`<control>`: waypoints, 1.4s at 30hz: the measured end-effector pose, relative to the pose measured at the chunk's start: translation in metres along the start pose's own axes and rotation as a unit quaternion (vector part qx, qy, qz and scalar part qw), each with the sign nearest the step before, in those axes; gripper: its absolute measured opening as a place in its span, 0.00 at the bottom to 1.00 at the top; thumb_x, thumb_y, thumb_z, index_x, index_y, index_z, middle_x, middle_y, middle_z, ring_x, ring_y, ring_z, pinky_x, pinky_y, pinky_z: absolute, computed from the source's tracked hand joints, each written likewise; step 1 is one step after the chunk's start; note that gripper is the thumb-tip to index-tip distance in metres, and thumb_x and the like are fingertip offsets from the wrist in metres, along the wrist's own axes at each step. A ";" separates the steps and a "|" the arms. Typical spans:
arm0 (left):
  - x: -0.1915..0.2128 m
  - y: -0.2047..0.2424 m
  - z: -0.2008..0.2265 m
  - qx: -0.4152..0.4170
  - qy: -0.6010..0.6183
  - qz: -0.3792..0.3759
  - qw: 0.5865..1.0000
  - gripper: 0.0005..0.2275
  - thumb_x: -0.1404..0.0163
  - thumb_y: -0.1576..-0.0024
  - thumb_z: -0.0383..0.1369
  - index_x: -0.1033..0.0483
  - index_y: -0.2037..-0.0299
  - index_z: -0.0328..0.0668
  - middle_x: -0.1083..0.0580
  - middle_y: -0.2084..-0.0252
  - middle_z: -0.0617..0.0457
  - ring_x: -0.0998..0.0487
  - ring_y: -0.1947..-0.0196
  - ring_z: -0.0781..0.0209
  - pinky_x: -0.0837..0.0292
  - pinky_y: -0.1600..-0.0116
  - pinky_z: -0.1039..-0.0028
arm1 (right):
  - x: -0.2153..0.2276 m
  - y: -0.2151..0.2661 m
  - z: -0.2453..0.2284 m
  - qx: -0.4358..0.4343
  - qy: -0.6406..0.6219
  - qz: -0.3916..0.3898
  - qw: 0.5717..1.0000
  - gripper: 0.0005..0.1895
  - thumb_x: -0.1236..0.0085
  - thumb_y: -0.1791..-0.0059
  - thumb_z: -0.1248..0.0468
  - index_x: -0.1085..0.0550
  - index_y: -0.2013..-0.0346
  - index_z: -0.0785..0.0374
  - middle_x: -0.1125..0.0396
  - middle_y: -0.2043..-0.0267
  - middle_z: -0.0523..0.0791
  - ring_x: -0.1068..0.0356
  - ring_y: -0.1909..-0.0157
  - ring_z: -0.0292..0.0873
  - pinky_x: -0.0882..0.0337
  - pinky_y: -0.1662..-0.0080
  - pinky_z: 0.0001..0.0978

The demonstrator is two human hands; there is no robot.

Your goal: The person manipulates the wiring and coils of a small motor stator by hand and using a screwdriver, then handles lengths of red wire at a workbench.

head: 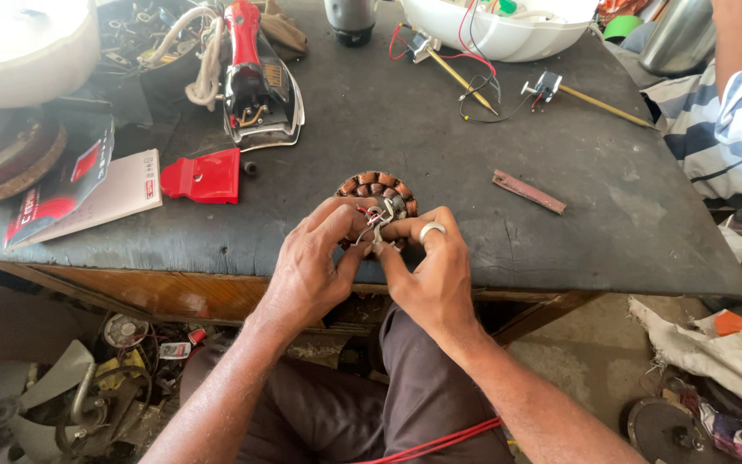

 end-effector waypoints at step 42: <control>-0.020 0.004 0.006 0.060 -0.039 0.117 0.990 0.15 0.45 0.49 0.26 0.27 0.51 0.45 0.24 0.54 0.52 0.23 0.52 0.49 0.32 0.51 0.61 | 0.004 -0.050 0.058 -0.269 -0.097 -0.307 0.908 0.16 0.32 0.57 0.60 0.20 0.62 0.70 0.24 0.66 0.43 0.28 0.62 0.32 0.29 0.57 0.26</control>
Point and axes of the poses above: each hand's wrist, its own y-axis away from the middle knuckle, its own x-axis out of the back of the hand, z = x × y, the point moved 5 cm from there along -y, towards the middle knuckle
